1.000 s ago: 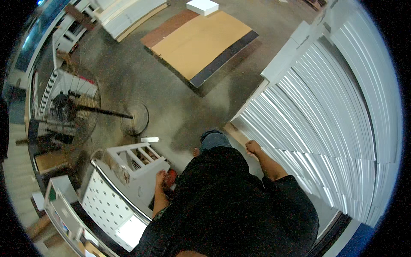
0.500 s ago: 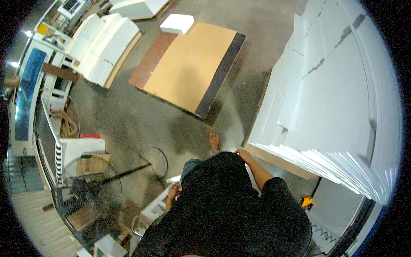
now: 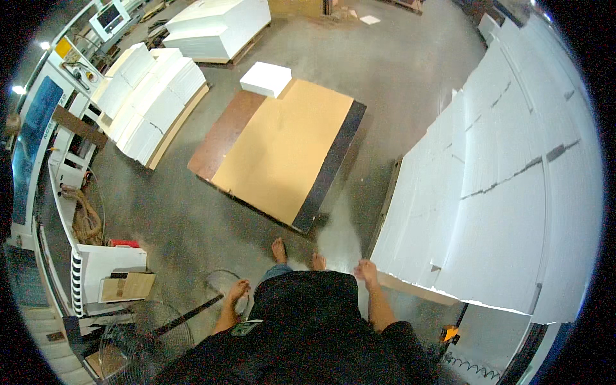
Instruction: The person operates a sheet cutting machine in a factory setting. They repeatedly place white rectangular sheets onto a perforated metal table, align them against a guide, and use a lever to activate the cutting mechanism. The person handles the sheets one at a time, moving them from a stack to the machine and then to a collection area.
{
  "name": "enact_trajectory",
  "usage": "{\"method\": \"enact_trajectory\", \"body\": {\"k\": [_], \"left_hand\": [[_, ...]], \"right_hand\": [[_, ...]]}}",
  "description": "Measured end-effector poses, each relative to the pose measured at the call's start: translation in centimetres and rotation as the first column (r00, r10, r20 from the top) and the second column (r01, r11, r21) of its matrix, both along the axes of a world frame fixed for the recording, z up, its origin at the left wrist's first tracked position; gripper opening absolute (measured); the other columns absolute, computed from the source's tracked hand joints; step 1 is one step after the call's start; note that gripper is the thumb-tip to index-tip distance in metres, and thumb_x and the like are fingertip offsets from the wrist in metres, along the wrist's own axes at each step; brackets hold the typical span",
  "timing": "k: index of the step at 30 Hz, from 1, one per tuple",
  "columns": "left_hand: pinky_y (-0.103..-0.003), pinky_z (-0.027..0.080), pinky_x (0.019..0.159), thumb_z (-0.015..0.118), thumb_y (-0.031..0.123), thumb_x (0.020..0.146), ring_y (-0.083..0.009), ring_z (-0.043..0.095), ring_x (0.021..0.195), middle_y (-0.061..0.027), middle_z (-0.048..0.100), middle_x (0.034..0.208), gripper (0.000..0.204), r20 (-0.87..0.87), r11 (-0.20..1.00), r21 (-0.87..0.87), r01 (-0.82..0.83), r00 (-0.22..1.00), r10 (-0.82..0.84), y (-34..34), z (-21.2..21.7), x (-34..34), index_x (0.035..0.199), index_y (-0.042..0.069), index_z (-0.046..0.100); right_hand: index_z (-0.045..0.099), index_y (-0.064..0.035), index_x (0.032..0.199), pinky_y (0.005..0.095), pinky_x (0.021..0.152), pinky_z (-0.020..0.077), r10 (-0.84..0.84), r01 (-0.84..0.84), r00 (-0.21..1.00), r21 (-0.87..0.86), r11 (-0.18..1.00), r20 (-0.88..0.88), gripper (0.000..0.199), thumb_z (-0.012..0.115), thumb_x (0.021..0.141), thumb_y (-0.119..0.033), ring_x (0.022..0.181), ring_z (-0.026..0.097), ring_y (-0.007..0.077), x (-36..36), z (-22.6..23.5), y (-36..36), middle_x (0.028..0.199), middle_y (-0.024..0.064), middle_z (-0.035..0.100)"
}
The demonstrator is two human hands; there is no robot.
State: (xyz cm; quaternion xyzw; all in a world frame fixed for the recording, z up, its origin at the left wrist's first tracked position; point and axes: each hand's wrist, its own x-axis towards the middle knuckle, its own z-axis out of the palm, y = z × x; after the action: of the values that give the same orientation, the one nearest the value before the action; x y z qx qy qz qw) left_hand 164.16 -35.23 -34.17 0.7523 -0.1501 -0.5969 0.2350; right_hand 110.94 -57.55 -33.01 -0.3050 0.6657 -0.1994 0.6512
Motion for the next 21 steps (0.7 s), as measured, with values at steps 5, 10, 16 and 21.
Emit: {"method": "enact_trajectory", "body": {"k": [5, 10, 16, 21], "left_hand": [[-0.026, 0.047, 0.052, 0.062, 0.030, 0.097, -0.0110, 0.060, 0.064, -0.0039, 0.070, 0.091, 0.039, 0.064, 0.954, -0.162, -0.254, 0.962, 0.267, -10.0, 1.3, 7.5, 0.129, 0.008, 0.060], [-0.026, 0.045, 0.052, 0.062, 0.028, 0.096, -0.0107, 0.060, 0.065, -0.0040, 0.070, 0.090, 0.035, 0.019, 0.974, -0.163, -0.156, 0.987, 0.161, -15.6, 2.8, 10.9, 0.126, 0.009, 0.063], [-0.026, 0.044, 0.051, 0.061, 0.030, 0.097, -0.0116, 0.058, 0.064, -0.0044, 0.070, 0.089, 0.034, 0.028, 0.994, -0.079, 0.079, 0.997, -0.077, -18.0, 1.5, 13.3, 0.124, 0.009, 0.064], [-0.026, 0.043, 0.051, 0.060, 0.029, 0.098, -0.0119, 0.057, 0.064, -0.0051, 0.069, 0.089, 0.035, -0.059, 0.992, -0.039, 0.118, 0.991, -0.120, -17.4, 2.1, 11.9, 0.125, 0.008, 0.063]], "right_hand": [[0.071, -0.0022, 0.098, 0.0324, 0.064, 0.0516, 0.414, -0.474, 0.791, -0.024, 0.880, -0.451, 0.030, 0.055, 0.098, -0.027, 0.072, 0.064, 0.0193, 1.0, -1.9, 2.3, 0.082, 0.0092, 0.068], [0.072, -0.0017, 0.098, 0.0350, 0.080, 0.0529, 0.221, -0.323, 0.905, -0.250, 0.913, -0.363, 0.029, 0.060, 0.096, -0.028, 0.088, 0.068, 0.0224, 3.7, -1.1, 5.5, 0.091, 0.0110, 0.072], [0.072, -0.0038, 0.107, 0.0381, 0.097, 0.0498, 0.144, -0.140, 0.989, -0.472, 0.871, -0.027, 0.040, 0.063, 0.097, -0.042, 0.104, 0.066, 0.0227, 4.9, -3.6, 8.8, 0.111, 0.0091, 0.073], [0.072, -0.0048, 0.114, 0.0409, 0.097, 0.0503, -0.064, 0.125, 0.985, -0.409, 0.904, 0.159, 0.046, 0.058, 0.099, -0.046, 0.104, 0.067, 0.0239, 1.1, -8.3, 14.2, 0.113, 0.0115, 0.073]]}}
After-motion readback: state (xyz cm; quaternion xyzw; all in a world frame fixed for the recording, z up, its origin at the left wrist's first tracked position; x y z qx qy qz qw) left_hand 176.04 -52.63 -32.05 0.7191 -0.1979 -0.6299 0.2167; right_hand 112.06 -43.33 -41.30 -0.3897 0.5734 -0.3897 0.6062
